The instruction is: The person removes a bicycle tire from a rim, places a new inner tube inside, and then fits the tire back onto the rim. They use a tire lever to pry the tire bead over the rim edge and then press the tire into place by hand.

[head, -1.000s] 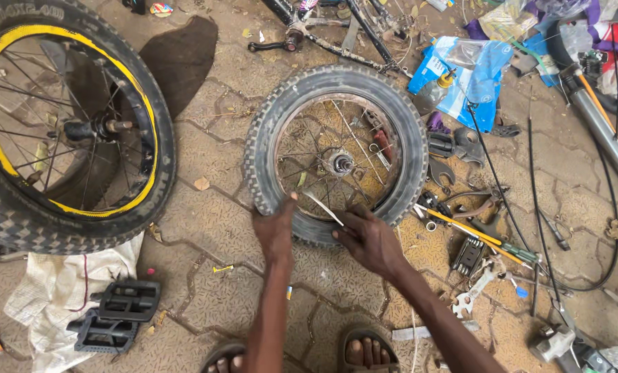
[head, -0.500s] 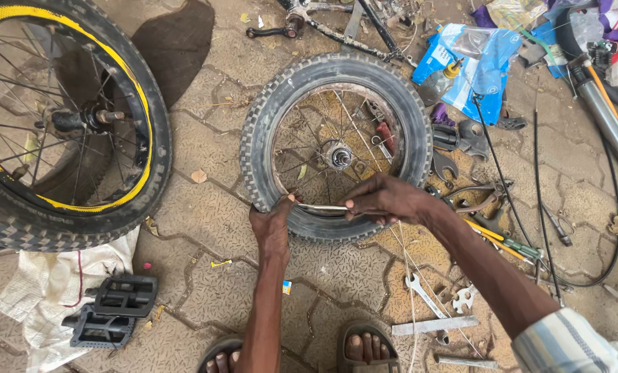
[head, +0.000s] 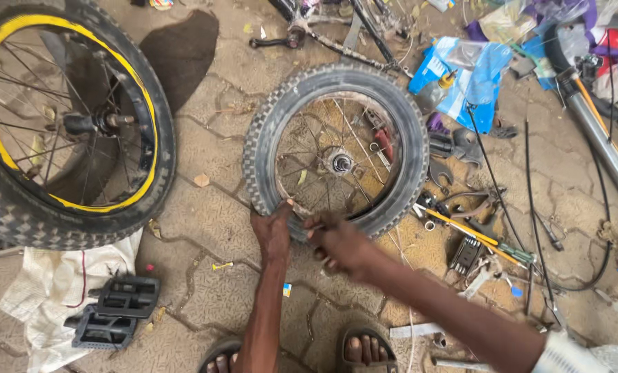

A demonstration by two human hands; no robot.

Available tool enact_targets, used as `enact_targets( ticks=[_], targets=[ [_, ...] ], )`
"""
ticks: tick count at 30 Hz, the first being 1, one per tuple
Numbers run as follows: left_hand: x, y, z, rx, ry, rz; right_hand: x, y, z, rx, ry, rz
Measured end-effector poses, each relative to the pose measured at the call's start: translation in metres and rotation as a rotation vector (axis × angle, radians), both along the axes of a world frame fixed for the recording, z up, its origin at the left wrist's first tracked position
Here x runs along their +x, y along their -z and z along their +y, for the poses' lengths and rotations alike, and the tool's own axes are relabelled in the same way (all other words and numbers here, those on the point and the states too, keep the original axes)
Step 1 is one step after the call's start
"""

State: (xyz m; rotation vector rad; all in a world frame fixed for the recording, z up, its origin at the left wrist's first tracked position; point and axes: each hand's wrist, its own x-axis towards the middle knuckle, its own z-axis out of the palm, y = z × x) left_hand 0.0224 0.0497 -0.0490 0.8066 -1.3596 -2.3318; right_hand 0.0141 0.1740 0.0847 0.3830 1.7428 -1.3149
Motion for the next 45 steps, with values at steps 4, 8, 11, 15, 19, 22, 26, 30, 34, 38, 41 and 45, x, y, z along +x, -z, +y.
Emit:
enact_targets(
  ticks=[4,8,11,15,19,22,26,30,34,38,41,45],
  targets=[
    [-0.001,0.002,-0.001,-0.103,0.006,-0.005,0.074,0.042,-0.028,0.04,0.218,0.214],
    [-0.001,-0.001,-0.001,-0.006,0.038,0.069,0.108,0.085,-0.03,0.159,-0.016,1.231],
    [-0.003,-0.005,-0.002,0.037,0.061,0.055,0.113,0.1,-0.021,0.206,-0.039,1.084],
    [-0.006,-0.008,-0.001,0.022,0.055,0.002,0.092,0.098,0.011,0.312,-0.24,0.888],
    [-0.006,-0.016,0.001,-0.045,0.073,-0.002,0.069,0.08,0.04,0.182,-0.442,1.086],
    [-0.011,-0.027,-0.005,-0.086,0.108,-0.028,0.057,0.06,0.045,0.226,-0.51,0.979],
    [-0.028,-0.045,-0.028,-0.227,0.223,-0.138,0.027,0.041,0.067,0.544,-0.883,0.914],
    [-0.045,-0.049,-0.046,-0.247,0.296,-0.181,0.013,0.073,0.088,0.342,-0.394,1.215],
    [-0.043,-0.038,-0.038,-0.107,0.164,-0.03,0.028,0.131,0.085,0.538,-0.025,1.529],
    [-0.023,-0.024,-0.003,-0.242,-0.031,-0.029,0.028,0.143,0.084,0.576,-0.083,1.434],
    [-0.011,-0.019,0.016,-0.114,-0.072,-0.072,0.022,0.116,0.09,0.457,-0.201,1.431],
    [-0.009,-0.017,0.007,-0.097,0.101,-0.186,0.005,0.063,0.098,0.17,-0.382,1.102]
  ],
)
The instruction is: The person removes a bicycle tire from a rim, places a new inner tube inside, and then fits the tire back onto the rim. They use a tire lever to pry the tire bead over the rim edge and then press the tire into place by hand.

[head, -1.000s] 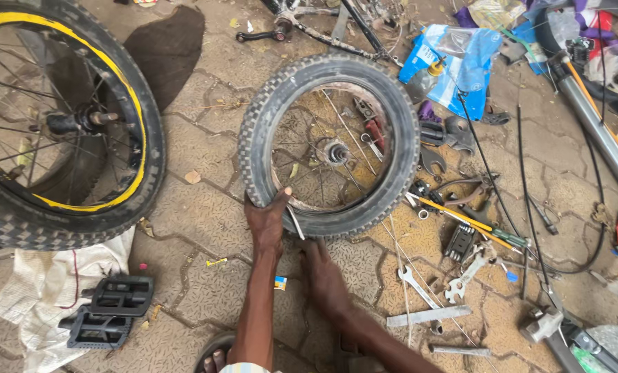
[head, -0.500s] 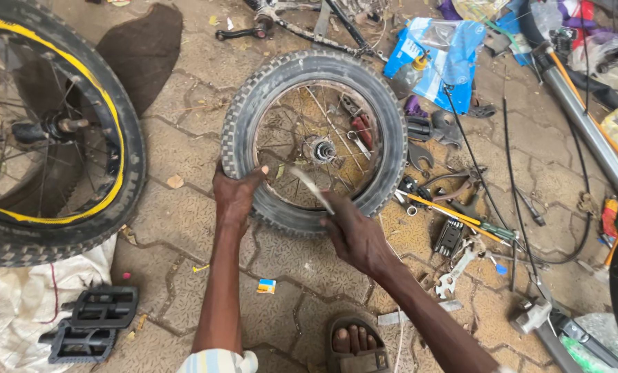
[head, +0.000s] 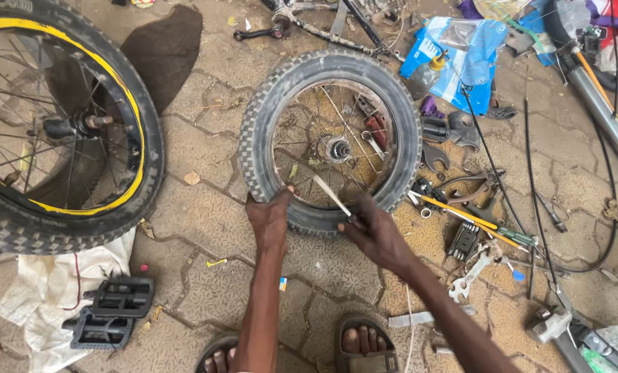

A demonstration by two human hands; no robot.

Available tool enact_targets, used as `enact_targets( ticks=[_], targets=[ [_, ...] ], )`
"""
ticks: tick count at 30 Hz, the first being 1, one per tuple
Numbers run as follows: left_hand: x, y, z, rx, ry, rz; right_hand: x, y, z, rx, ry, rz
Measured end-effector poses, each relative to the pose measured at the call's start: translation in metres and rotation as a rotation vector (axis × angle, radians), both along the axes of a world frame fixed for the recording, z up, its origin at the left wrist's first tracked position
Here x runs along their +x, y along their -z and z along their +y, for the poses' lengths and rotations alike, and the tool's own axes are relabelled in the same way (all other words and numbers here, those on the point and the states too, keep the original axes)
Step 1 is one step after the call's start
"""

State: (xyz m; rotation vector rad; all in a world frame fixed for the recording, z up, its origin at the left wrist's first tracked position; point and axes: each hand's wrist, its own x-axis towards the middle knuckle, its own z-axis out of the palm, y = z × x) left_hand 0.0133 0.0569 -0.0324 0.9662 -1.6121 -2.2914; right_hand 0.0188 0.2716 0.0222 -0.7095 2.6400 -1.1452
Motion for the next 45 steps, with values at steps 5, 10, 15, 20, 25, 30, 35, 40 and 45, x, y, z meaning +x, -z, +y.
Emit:
enact_targets(
  ticks=[5,10,15,20,25,30,35,40,45],
  targets=[
    [0.001,0.004,-0.012,0.075,0.013,0.02,-0.039,-0.038,0.003,0.163,-0.145,-0.358],
    [0.003,0.007,-0.011,0.088,0.016,0.039,-0.083,-0.037,-0.004,0.102,-0.334,-0.548],
    [0.002,0.003,-0.01,0.028,0.006,0.063,-0.112,-0.043,-0.026,0.322,-0.287,-0.636],
    [0.003,0.001,-0.006,0.04,-0.073,0.112,-0.117,-0.065,-0.057,0.439,-0.333,-0.732],
    [0.006,0.009,0.005,-0.005,-0.153,0.356,-0.038,-0.075,-0.084,0.128,0.11,-1.205],
    [0.002,0.01,0.001,-0.18,-0.155,0.279,0.049,-0.052,-0.131,-0.355,0.527,-1.153],
    [0.002,0.001,-0.012,0.088,-0.025,0.195,0.085,-0.003,-0.127,-0.275,0.411,-0.643],
    [0.007,-0.008,-0.011,0.122,-0.015,0.222,0.096,0.04,-0.125,-0.23,0.275,-0.145],
    [0.004,0.001,-0.008,0.068,-0.036,0.142,0.09,0.036,-0.099,-0.034,0.28,-0.255]
  ],
)
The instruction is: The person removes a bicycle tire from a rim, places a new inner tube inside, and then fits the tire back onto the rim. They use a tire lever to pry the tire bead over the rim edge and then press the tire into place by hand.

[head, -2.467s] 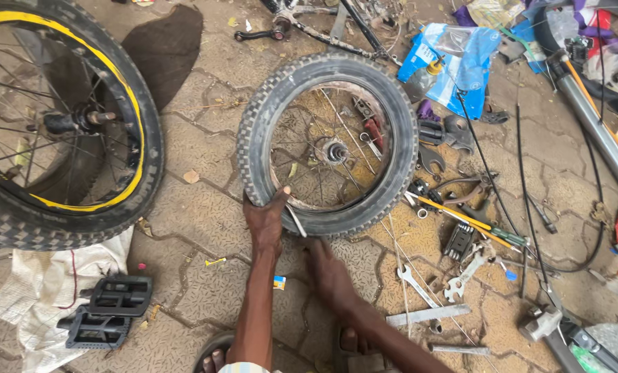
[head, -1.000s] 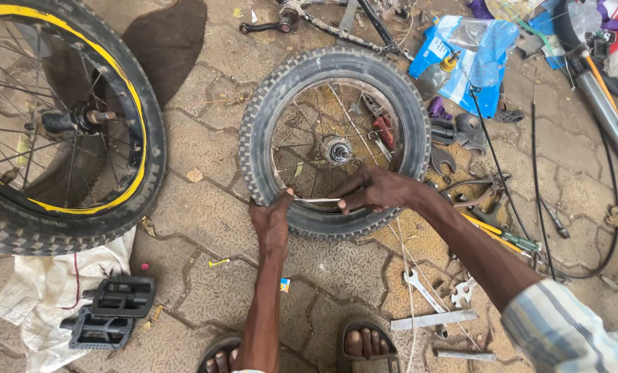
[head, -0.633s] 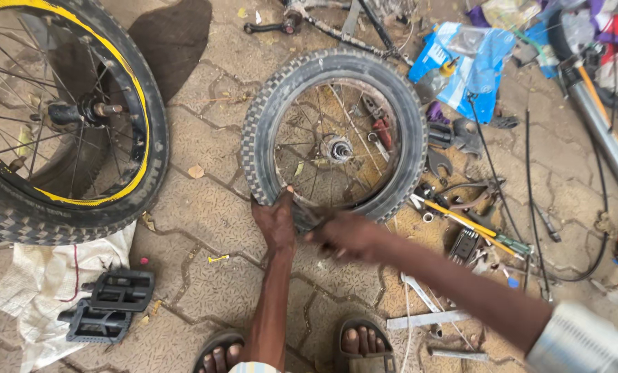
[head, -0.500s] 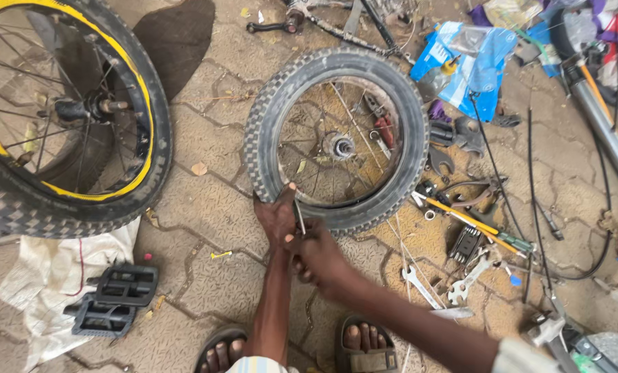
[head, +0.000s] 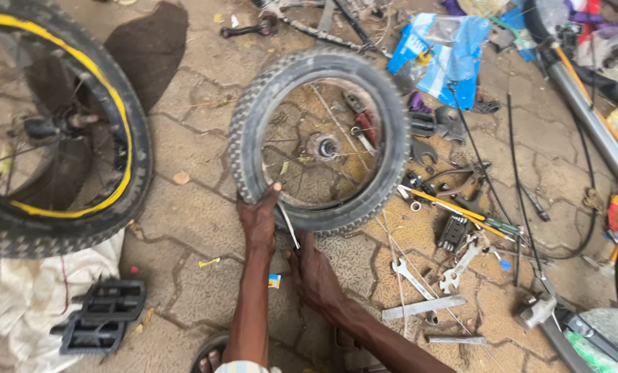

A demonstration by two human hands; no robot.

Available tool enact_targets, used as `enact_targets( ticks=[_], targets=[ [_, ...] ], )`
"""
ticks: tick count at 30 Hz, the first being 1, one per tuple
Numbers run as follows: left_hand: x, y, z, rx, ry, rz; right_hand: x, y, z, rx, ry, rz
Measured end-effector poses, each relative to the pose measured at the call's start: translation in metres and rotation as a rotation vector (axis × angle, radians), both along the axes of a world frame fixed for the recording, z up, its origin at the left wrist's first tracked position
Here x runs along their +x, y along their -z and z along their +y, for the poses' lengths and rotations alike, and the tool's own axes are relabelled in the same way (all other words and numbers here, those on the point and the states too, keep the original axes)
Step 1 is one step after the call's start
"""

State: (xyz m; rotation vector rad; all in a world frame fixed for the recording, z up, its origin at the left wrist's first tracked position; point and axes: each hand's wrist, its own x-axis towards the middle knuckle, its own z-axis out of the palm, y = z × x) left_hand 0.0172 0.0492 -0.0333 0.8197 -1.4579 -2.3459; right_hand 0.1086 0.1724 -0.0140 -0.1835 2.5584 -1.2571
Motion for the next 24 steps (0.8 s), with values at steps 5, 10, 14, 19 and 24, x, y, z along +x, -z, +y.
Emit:
enact_targets(
  ticks=[5,10,14,19,24],
  targets=[
    [0.001,0.001,0.005,0.053,-0.017,0.029,-0.023,-0.021,0.031,0.182,-0.191,0.02],
    [-0.006,-0.018,-0.011,-0.096,0.052,-0.13,-0.037,-0.048,0.067,0.435,-0.429,-0.042],
    [-0.016,-0.028,-0.026,-0.139,0.143,-0.143,-0.064,-0.052,0.101,0.341,-0.43,0.389],
    [-0.02,-0.022,-0.03,-0.172,0.158,-0.097,-0.099,-0.001,0.093,-0.029,-0.057,0.569],
    [-0.025,-0.023,-0.028,-0.109,0.122,0.034,-0.093,0.03,0.086,-0.001,0.139,0.595]
  ],
)
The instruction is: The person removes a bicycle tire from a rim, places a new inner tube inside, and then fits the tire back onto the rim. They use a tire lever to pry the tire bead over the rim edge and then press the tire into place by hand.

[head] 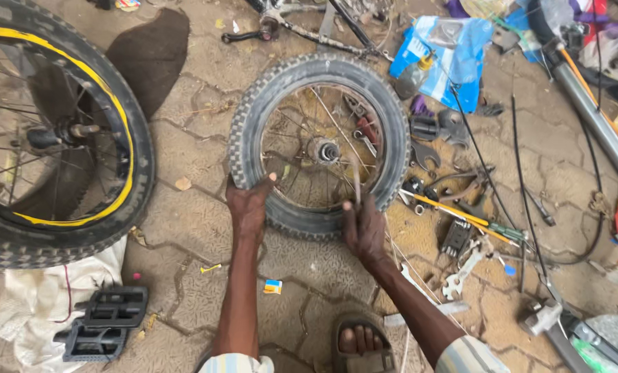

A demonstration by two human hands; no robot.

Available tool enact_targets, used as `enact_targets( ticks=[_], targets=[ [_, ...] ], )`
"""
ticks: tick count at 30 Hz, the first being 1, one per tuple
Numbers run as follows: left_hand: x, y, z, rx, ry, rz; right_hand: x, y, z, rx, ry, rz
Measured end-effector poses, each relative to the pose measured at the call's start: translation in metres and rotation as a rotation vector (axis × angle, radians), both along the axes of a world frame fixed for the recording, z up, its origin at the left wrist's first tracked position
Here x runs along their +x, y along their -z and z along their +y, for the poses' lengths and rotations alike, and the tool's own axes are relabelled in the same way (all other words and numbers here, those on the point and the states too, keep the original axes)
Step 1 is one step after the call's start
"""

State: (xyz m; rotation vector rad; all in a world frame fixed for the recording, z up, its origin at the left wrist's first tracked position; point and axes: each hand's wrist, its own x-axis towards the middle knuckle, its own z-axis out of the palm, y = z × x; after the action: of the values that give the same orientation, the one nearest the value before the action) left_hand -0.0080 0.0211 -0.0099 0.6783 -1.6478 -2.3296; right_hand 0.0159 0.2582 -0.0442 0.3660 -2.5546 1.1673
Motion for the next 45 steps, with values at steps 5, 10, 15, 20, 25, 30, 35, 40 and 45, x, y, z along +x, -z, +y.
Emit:
enact_targets(
  ticks=[5,10,15,20,25,30,35,40,45],
  targets=[
    [0.019,0.0,0.035,-0.012,-0.163,-0.022,-0.001,-0.014,0.002,0.079,-0.03,-0.053],
    [0.033,0.007,0.048,0.094,-0.208,0.008,-0.011,-0.051,0.011,-0.006,-0.424,-0.197],
    [0.028,0.013,0.035,0.051,-0.13,-0.121,-0.033,-0.089,0.024,0.212,-0.547,-0.547],
    [0.028,0.016,0.039,0.134,-0.143,-0.032,-0.078,-0.101,0.03,0.303,-0.642,-0.896],
    [0.027,0.017,0.041,-0.05,-0.149,-0.074,-0.108,-0.097,0.019,0.466,-0.693,-0.928],
    [0.027,0.017,0.044,-0.091,-0.187,-0.073,-0.128,-0.115,-0.015,0.564,-0.789,-0.964],
    [0.025,0.013,0.048,-0.088,-0.256,-0.111,-0.098,-0.128,-0.042,0.678,-0.784,-0.906],
    [0.025,0.002,0.053,-0.033,-0.293,-0.181,-0.053,-0.136,-0.056,-0.445,-0.138,-1.595],
    [0.026,-0.003,0.056,0.073,-0.335,-0.232,0.016,-0.134,-0.095,-0.935,0.211,-1.374]
  ],
)
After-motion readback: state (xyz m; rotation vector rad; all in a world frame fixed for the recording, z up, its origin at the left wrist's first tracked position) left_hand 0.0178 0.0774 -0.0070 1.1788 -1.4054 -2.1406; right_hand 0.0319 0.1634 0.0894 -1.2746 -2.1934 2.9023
